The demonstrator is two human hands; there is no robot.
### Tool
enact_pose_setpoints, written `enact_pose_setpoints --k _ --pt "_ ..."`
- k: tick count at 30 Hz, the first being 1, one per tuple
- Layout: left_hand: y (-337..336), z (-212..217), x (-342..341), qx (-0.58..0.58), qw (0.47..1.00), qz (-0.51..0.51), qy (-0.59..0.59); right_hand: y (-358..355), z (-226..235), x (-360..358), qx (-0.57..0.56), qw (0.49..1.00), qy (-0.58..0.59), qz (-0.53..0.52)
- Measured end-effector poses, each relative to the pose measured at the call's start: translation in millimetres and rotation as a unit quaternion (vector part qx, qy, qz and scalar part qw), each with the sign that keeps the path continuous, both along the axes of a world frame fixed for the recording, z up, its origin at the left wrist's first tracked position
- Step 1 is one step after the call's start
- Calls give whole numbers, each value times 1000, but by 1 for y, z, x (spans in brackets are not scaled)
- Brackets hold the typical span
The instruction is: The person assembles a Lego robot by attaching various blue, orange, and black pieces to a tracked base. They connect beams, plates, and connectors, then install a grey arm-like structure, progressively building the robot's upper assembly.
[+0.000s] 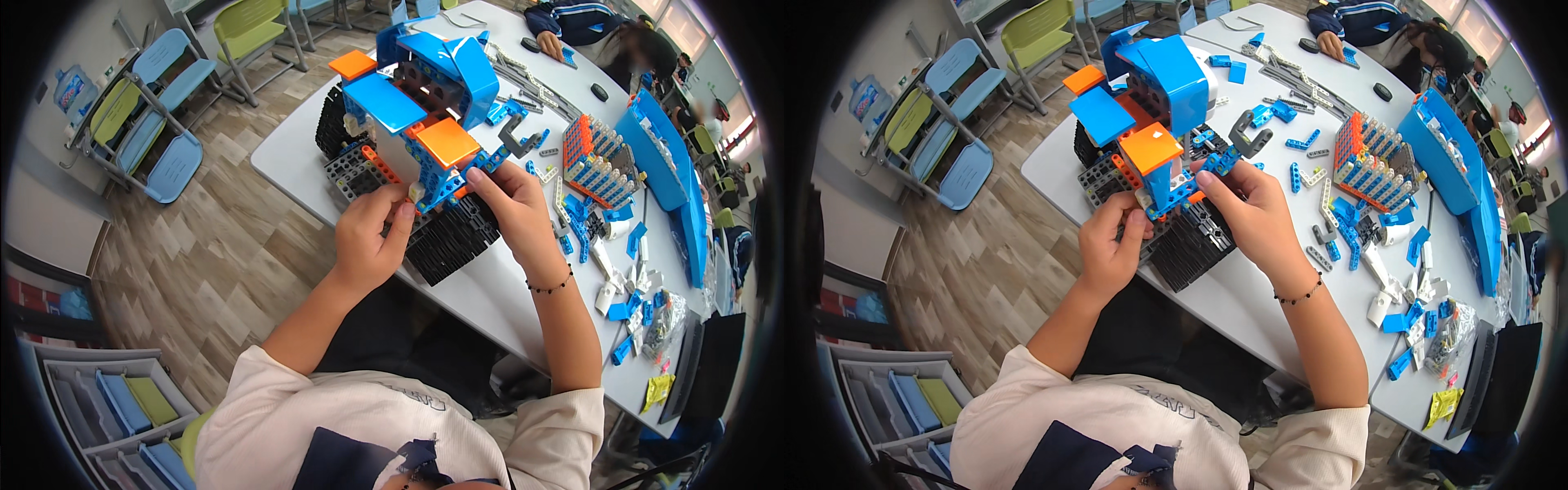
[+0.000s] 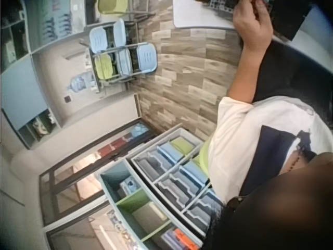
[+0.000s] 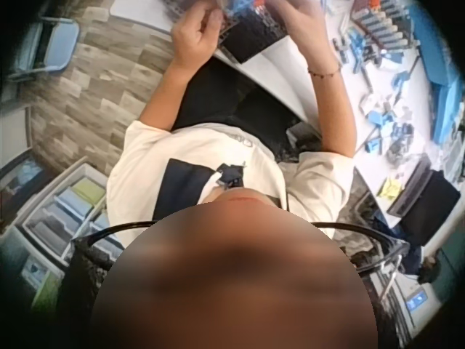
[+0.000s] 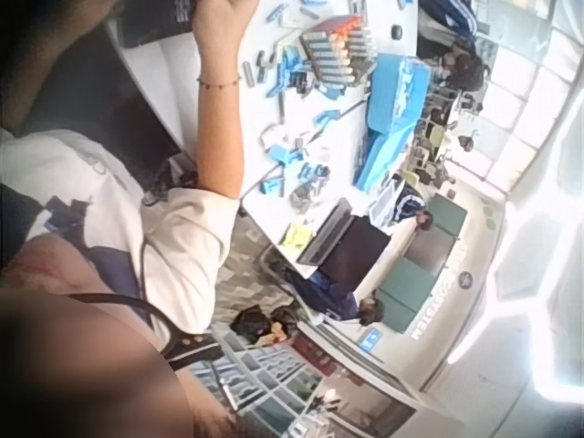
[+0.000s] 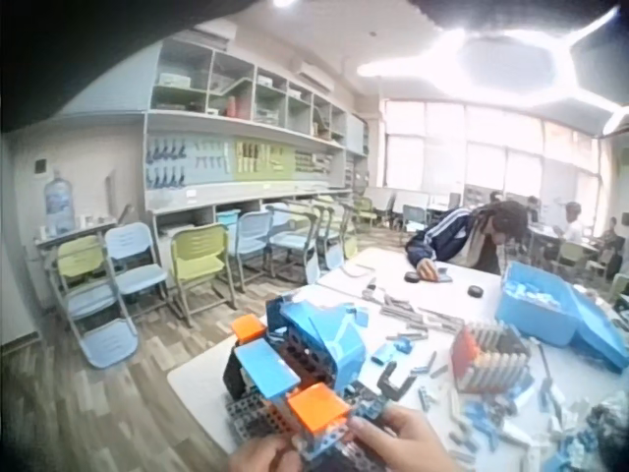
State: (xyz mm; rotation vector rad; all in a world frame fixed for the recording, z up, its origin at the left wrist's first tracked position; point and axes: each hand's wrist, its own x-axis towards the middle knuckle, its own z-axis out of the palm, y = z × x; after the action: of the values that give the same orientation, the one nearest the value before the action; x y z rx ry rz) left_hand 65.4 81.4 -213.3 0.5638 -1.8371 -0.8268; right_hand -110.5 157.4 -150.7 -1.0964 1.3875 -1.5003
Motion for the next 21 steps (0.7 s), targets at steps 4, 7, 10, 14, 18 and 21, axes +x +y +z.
enact_pose_setpoints --k 4,7,10,14,18,21 --pt "1 3 1 45 999 -16 12 1 0 0 -7 1000 -5 10" --pt "3 8 2 109 993 -31 31 0 -2 1 -14 1000 -11 11" --pt "-3 15 4 217 970 -99 46 -6 -3 -4 -7 1000 13 6" --pt "0 19 3 264 952 -134 80 -7 -3 -5 21 1000 13 13" --pt "2 22 5 267 952 -128 72 -9 -1 -2 29 999 15 -5" --pt "4 23 5 265 957 -102 52 -13 3 -1 58 998 28 -13"
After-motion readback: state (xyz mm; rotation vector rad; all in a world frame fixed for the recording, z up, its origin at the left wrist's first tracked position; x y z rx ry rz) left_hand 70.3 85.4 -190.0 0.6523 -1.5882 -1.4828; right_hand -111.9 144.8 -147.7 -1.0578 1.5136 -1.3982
